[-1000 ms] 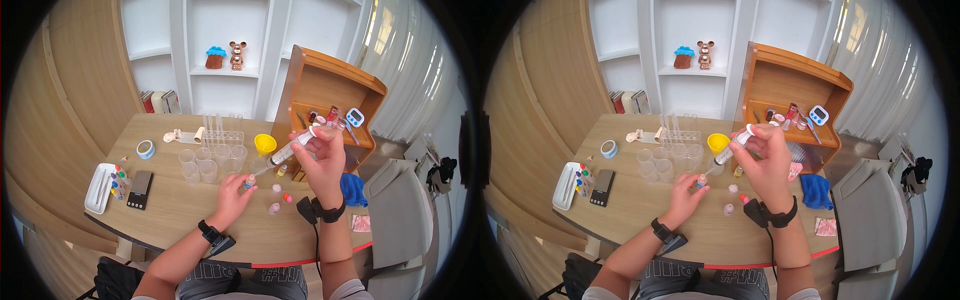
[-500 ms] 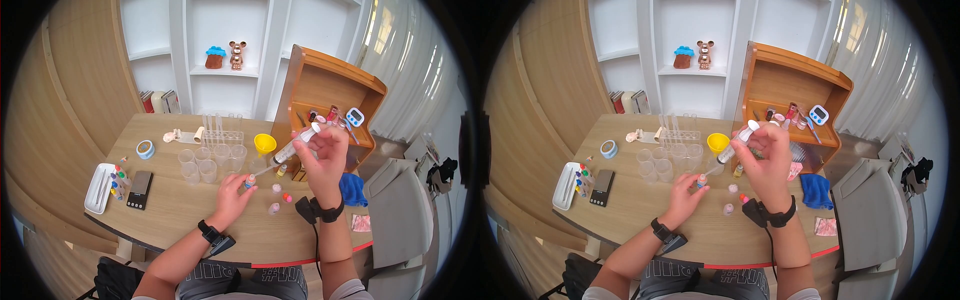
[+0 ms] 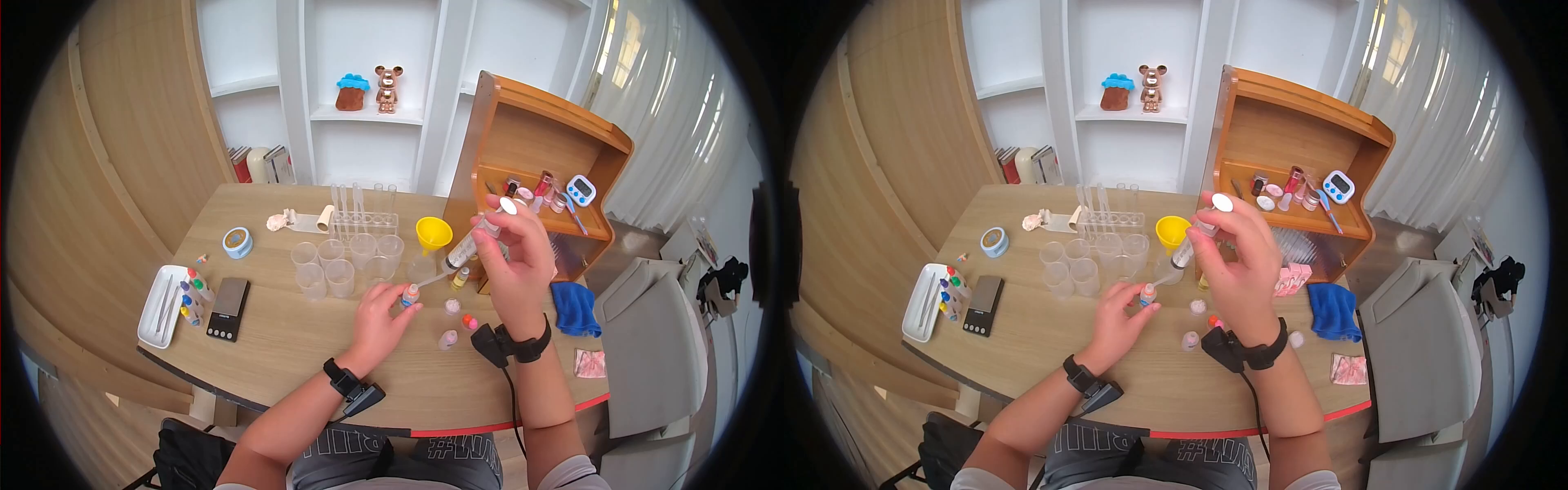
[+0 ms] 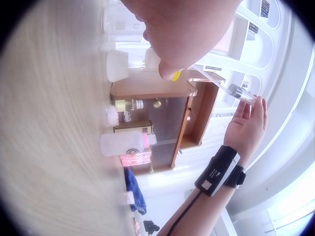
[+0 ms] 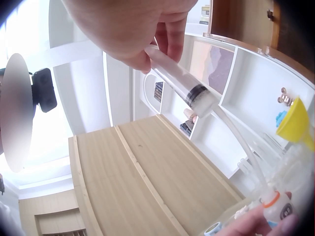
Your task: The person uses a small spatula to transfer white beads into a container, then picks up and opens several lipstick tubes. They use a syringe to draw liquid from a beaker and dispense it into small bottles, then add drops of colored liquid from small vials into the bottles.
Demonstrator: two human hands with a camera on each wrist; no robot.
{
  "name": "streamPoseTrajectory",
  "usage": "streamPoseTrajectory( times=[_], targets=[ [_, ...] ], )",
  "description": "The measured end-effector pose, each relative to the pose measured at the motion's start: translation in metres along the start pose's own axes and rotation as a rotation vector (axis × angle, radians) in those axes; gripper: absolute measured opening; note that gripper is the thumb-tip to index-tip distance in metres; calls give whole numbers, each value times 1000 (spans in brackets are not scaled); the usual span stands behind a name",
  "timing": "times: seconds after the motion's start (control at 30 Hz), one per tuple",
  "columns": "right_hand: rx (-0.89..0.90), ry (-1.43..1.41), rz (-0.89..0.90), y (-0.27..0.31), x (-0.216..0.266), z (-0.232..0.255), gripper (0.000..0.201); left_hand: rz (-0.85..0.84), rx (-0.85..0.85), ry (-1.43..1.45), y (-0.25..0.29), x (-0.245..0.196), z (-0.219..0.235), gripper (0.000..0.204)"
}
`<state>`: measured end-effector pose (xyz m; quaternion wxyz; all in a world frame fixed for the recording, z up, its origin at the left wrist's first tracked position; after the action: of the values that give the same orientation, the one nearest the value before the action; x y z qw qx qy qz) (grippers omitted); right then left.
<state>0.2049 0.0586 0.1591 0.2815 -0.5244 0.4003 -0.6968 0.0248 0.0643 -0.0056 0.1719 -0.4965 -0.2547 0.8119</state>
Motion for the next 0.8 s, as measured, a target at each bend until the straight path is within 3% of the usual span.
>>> streamPoseTrajectory(
  times=[0.8],
  targets=[
    [-4,30,59,0,4,2,28,-16,55,-3,3,0,-6,34]
  ],
)
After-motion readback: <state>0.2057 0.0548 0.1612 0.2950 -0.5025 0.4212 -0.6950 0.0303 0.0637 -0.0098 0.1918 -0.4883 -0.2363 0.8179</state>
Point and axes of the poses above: each hand's wrist, its own y-axis away from the middle knuckle, its own z-axis out of the back of the hand, x = y × z, the point moved 5 cm from there along -y, towards the middle knuckle
